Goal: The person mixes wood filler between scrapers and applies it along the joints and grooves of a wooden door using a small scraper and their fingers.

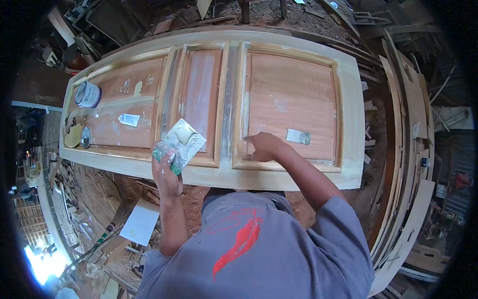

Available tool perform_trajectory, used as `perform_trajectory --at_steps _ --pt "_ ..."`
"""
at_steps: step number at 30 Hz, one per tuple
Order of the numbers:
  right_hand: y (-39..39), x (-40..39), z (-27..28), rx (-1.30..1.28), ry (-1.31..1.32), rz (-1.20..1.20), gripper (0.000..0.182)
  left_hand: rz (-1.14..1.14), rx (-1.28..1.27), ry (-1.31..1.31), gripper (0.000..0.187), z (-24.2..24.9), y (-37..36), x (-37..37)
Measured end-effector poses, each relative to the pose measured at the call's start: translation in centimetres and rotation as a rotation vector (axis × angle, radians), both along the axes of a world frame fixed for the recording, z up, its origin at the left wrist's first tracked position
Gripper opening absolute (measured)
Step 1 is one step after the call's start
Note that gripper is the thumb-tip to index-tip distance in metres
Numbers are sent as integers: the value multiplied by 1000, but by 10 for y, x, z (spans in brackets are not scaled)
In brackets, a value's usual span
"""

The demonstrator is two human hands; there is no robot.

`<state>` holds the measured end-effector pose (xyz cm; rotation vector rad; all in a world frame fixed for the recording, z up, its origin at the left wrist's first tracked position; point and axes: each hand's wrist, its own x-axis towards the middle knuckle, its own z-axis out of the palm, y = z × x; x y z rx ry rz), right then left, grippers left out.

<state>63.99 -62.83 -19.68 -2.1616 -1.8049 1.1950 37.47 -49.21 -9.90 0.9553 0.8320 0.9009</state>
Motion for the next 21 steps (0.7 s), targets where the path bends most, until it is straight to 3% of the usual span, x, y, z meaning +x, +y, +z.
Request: perform_trajectory --at_steps 3,7,14,21 --pt "1 11 88 118 217 -114 79 22 -122 -19 34 -3 -3 7" --pt "-5 2 135 303 414 -113 96 -81 -214 -47 34 -13 -2 12" --pt "-4 0 131 308 346 -2 101 -190 -76 20 25 -5 -11 35" --pt "-2 1 122 329 448 -81 108 -218 70 116 22 8 -17 46"
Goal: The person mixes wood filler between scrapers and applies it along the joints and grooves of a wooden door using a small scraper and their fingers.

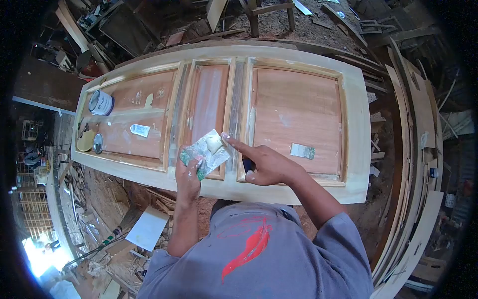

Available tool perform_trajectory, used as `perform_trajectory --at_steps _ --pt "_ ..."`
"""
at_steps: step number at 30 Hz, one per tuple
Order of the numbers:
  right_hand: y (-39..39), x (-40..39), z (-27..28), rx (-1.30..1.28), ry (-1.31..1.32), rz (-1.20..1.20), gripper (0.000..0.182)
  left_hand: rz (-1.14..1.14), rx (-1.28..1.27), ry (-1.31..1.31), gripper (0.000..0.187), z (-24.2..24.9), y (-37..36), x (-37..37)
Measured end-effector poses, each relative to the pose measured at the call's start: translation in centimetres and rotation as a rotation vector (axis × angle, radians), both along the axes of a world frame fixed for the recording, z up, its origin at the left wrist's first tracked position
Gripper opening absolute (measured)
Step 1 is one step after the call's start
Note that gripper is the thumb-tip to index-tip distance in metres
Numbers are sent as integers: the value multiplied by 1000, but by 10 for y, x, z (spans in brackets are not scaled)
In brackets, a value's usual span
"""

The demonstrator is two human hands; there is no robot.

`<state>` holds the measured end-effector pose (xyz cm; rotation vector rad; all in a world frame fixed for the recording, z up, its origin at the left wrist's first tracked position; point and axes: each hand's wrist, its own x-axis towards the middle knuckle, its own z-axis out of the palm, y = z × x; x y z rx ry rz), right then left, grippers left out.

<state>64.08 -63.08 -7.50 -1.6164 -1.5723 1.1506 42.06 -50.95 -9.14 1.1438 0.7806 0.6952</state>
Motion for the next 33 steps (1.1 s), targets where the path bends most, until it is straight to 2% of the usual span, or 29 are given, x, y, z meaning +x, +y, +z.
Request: perform_trajectory --at_steps 2,5,11,14,17,20,23,24,27,30,33 --pt "4 -1 8 -75 -10 59 109 7 -46 -25 30 -2 -1 1" --pt "6 -4 7 -96 -61 72 108 57 -16 -39 18 2 0 3" --pt "5 -9 -8 35 -107 73 104 60 3 1 20 -12 5 1" --pt "5 -9 -4 -17 -7 115 94 58 34 16 22 -12 7 1" --pt "-10 0 -45 149 220 107 84 100 29 36 22 -13 13 -1" --pt "-29 11 -58 19 299 -84 78 177 50 7 22 -22 23 -7" --pt "-37 14 -92 -131 7 -111 79 213 83 26 23 -36 32 -18" --pt "-30 11 -84 -293 -115 -49 80 211 66 26 23 -36 33 -19" --pt "-26 1 -144 -371 -403 28 79 196 52 27 23 -37 33 -22" --pt "-12 -9 -156 -410 -525 75 79 172 80 32 24 -34 29 -26" --pt "-4 -21 -156 -359 -581 125 66 167 75 43 24 -32 26 -30"
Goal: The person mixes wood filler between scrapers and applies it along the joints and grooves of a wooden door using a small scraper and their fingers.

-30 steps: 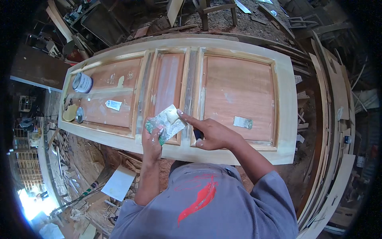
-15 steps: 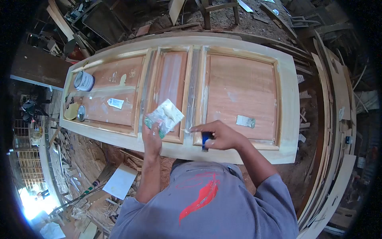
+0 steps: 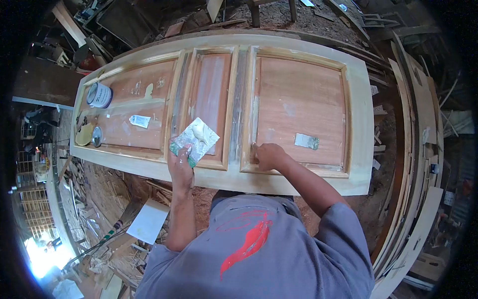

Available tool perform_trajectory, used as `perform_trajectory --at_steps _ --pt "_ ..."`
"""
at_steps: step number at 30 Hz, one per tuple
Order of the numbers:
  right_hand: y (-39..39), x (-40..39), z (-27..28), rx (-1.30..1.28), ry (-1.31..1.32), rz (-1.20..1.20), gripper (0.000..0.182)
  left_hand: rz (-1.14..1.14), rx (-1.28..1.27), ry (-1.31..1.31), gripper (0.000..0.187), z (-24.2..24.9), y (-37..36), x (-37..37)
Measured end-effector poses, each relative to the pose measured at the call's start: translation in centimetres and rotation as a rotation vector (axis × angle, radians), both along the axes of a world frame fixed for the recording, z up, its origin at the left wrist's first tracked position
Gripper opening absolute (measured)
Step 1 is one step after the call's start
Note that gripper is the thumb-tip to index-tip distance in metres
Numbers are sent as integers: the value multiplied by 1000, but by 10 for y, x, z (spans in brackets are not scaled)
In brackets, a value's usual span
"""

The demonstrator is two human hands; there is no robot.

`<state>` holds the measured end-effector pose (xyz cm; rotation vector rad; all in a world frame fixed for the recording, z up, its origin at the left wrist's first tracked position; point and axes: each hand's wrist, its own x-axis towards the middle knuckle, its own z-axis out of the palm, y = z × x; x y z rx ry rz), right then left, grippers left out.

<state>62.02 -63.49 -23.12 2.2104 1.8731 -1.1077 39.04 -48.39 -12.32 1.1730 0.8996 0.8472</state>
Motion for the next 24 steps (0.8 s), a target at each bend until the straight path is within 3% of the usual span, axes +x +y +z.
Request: perform_trajectory --at_steps 3,6,9,12,15,19,24 --pt "4 -10 2 -80 96 148 50 -2 -12 10 23 0 -2 -8" --pt "4 -25 -9 -154 -14 238 36 17 -41 -7 24 3 -5 -10" --pt "2 -39 -18 -249 -34 309 35 37 -65 -40 25 1 -5 -12" --pt "8 -15 -22 -158 118 305 37 42 -63 -50 23 4 -5 -13" --pt "25 9 12 -115 145 102 53 52 -57 -59 23 6 -6 -18" --pt "25 8 -5 -79 -16 46 75 67 -67 -86 23 4 -7 -21" --pt "12 -8 -37 -115 28 151 59 77 -59 -47 24 3 -9 -25"
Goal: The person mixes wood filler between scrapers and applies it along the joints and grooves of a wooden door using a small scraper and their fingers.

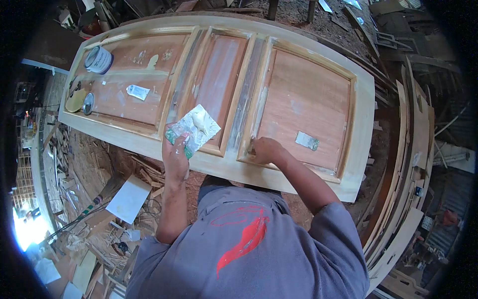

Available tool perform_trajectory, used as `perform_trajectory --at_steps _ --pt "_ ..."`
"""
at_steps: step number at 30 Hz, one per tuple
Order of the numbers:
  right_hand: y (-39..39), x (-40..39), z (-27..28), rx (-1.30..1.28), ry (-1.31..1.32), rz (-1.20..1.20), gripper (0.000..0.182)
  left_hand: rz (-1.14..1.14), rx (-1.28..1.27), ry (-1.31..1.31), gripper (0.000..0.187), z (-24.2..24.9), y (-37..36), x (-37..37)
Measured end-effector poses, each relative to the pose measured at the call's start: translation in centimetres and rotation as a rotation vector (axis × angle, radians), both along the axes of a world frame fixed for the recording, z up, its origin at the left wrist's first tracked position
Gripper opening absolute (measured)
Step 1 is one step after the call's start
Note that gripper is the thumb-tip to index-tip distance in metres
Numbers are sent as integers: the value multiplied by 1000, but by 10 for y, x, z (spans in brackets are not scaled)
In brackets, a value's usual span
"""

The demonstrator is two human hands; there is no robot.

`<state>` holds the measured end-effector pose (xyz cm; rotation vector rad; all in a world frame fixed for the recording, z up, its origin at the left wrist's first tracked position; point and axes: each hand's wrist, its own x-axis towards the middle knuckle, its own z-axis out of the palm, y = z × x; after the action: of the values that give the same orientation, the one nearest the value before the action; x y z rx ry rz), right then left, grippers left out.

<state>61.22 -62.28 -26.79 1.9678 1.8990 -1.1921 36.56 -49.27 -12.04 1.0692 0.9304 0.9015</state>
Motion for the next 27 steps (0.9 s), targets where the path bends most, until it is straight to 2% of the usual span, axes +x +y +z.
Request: perform_trajectory --at_steps 5,8,11,14,17,20,23,26,27 --pt "-14 -19 18 -50 84 -7 48 -2 7 8 23 7 -1 3" --pt "-17 -9 15 -14 172 92 55 -13 20 13 23 9 -1 5" --pt "7 7 53 -97 264 48 52 4 -16 -22 23 6 -1 5" --pt "20 28 59 18 156 -96 72 -15 -19 1 24 7 -2 3" --pt "27 46 20 168 79 -149 76 -24 15 19 24 -3 -1 1" --pt "30 45 -7 131 40 -186 78 -7 -19 2 22 -2 -2 3" --pt "27 27 -7 47 -45 -159 63 -17 -6 0 22 -2 -1 2" --pt "19 6 10 -56 -14 -43 44 -8 -11 -21 22 -4 -2 3" --pt "13 -2 15 -4 11 -58 52 -13 -14 -26 23 -2 -2 3"
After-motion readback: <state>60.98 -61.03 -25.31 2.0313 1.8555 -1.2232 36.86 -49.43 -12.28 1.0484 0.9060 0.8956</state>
